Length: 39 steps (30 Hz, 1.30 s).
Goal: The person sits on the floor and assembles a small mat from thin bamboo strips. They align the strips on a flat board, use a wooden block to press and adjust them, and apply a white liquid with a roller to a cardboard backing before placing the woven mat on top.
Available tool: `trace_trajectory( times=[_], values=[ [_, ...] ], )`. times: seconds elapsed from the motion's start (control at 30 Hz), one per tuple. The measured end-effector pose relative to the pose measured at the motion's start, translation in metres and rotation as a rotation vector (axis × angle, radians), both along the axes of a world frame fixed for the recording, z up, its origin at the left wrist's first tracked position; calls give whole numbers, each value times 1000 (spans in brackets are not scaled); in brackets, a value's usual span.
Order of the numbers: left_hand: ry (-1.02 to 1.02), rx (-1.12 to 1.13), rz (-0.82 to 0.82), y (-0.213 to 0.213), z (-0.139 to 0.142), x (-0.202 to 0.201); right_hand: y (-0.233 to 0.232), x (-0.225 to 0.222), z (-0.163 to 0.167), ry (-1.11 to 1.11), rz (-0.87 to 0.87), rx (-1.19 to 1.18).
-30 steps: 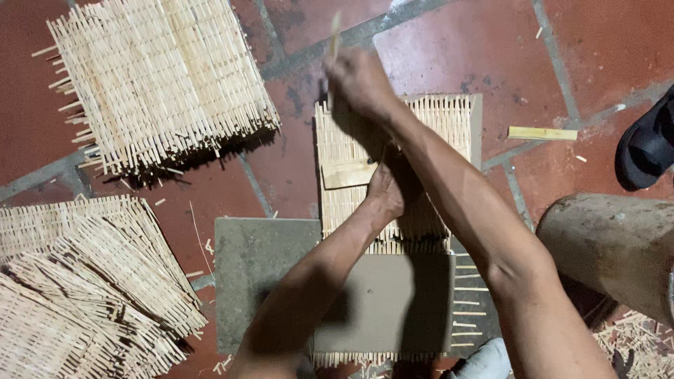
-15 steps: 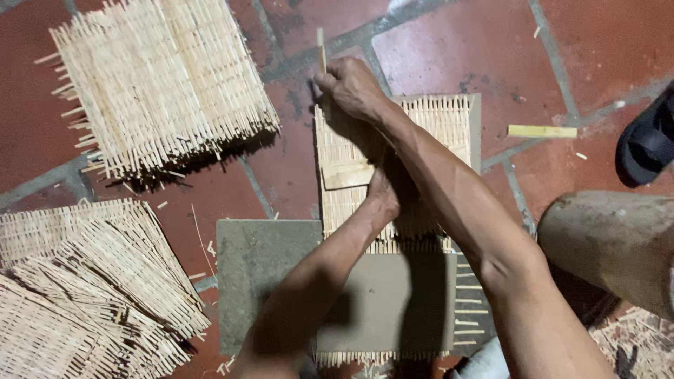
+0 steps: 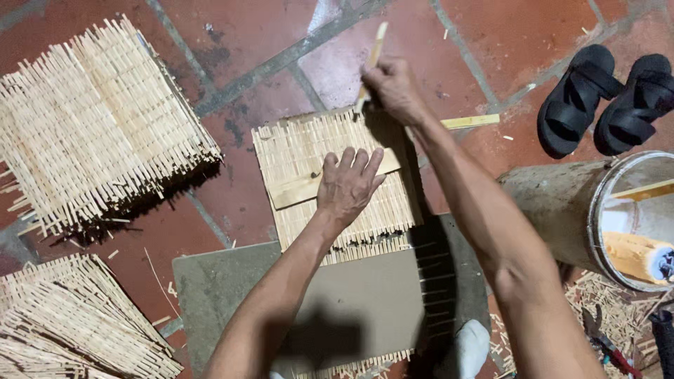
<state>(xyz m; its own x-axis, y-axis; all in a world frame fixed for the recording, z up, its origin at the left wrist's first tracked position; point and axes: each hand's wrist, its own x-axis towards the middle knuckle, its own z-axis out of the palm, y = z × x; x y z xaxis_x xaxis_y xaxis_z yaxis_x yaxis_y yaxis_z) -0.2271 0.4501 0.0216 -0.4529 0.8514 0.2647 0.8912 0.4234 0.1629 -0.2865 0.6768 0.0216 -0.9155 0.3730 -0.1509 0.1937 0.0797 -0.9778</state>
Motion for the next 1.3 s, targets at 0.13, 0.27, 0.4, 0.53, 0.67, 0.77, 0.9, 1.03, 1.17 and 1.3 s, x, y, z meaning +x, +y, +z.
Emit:
trace_trajectory(
  times=[0.13, 0.27, 0.4, 0.53, 0.67, 0.77, 0.9, 1.03, 1.17, 1.3],
  values=[
    [7, -24, 6, 0, -7, 0, -24, -16, -6, -15, 58, 186],
    [8, 13, 5, -2, -10, 0, -29, -22, -10, -45, 76, 309],
    [-20, -24, 2, -1, -10, 0, -29, -22, -15, -44, 85, 403],
    [-9, -7, 12, -1, -11, 0, -31, -23, -16, -83, 88, 358],
    [-7, 3, 18, -1, -13, 0, -35, -22, -13, -50, 61, 271],
    [-7, 6, 14, -2, -14, 0, -38, -21, -13, -51, 24, 309],
    [5, -1, 17, -2, -16, 0, -38, -20, -15, -35, 44, 430],
    [-2, -10, 9, -1, -14, -1, -33, -25, -15, -103, 112, 353],
    [4, -44, 5, -1, -9, -3, -30, -33, -7, -98, 184, 373],
    [-5, -31, -8, -1, -2, -7, -35, -37, 0, -193, 96, 351]
  ],
)
